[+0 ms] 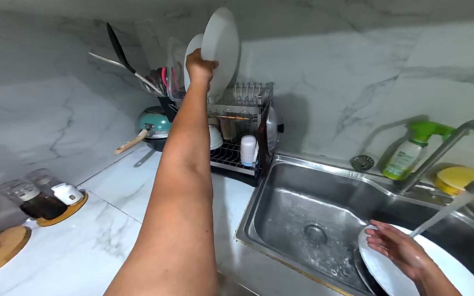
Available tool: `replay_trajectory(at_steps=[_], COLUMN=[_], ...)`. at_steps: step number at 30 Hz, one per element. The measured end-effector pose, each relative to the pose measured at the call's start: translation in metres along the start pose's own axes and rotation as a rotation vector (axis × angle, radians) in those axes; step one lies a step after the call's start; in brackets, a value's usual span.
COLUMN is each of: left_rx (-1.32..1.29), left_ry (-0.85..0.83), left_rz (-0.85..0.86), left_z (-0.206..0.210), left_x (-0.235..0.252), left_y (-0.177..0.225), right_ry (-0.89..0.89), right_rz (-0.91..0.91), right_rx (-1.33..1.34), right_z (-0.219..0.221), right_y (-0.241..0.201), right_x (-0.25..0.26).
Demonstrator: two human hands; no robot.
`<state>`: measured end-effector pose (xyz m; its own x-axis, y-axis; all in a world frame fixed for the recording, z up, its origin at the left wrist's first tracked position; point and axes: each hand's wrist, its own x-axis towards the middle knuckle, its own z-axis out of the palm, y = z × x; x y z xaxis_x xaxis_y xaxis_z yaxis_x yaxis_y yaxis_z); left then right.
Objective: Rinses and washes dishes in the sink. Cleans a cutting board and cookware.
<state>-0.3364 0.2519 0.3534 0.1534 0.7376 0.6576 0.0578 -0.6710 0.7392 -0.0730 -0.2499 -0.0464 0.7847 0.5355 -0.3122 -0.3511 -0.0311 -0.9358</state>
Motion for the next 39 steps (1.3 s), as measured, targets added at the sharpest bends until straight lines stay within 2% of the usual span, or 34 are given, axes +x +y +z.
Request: replay_trajectory(at_steps=[4, 7, 12, 15, 17, 20, 22, 23, 24, 25, 26, 27, 28, 29, 31, 34, 37, 39], left_rx=[0.1, 0.176, 0.548, 0.594, 0.607, 0.605, 0.509, 0.391, 0.25, 0.141, 0.087, 0.105, 0.153, 0.19, 0.325, 0.453, 0.495, 0.483], left_ry=[0.011, -0.01, -0.156, -0.118, -0.05, 0.131, 0.248, 0.231, 0.129, -0.047, -0.281, -0.588, -0.913, -1.139, -1.377, -1.475, -1.369, -1.308], left_rz=[-0.165, -0.187, -0.22, -0.267, -0.243, -0.021, 0.369, 0.574, 0.72, 0.778, 0.757, 0.663, 0.505, 0.347, 0.079, -0.237, -0.42, -0.478], left_z=[0.0, 0.0, -0.003, -0.001, 0.0, 0.001, 0.02, 0.042, 0.071, 0.103, 0.133, 0.157, 0.179, 0.205, 0.258, 0.296, 0.305, 0.302], left_x=[0.004, 0.01, 0.008, 0.002, -0.008, -0.048, -0.095, -0.129, -0.172, -0.224, -0.281, -0.336, -0.382, -0.423, -0.488, -0.533, -0.537, -0.539], left_y=[-0.018, -0.025, -0.009, -0.006, -0.004, 0.016, 0.031, 0.036, 0.039, 0.04, 0.039, 0.038, 0.035, 0.025, -0.008, -0.022, -0.017, -0.015], right_ry=[0.0, -0.018, 0.02, 0.103, 0.152, 0.166, 0.152, 0.171, 0.205, 0.256, 0.322, 0.388, 0.429, 0.435, 0.409, 0.427, 0.439, 0.436], right_rz=[-0.002, -0.028, -0.016, 0.013, 0.043, 0.088, 0.014, -0.037, -0.066, -0.033, 0.037, 0.116, 0.185, 0.241, 0.304, 0.292, 0.319, 0.347], right_rx=[0.025, 0.014, 0.011, 0.02, -0.065, -0.374, -0.644, -0.834, -1.038, -1.197, -1.289, -1.318, -1.318, -1.297, -1.239, -1.203, -1.143, -1.076], right_z=[-0.003, -0.003, -0.006, -0.01, -0.015, -0.029, -0.04, -0.051, -0.06, -0.068, -0.075, -0.083, -0.092, -0.103, -0.119, -0.129, -0.127, -0.125], right_y=[0.0, 0.001, 0.002, 0.001, 0.001, -0.008, -0.019, -0.025, -0.032, -0.037, -0.039, -0.036, -0.03, -0.021, -0.01, -0.01, -0.017, -0.023], right_x=[-0.001, -0.001, 0.0, 0.001, 0.002, 0.003, 0.004, 0.003, -0.001, -0.006, -0.013, -0.017, -0.017, -0.016, -0.013, -0.013, -0.014, -0.017])
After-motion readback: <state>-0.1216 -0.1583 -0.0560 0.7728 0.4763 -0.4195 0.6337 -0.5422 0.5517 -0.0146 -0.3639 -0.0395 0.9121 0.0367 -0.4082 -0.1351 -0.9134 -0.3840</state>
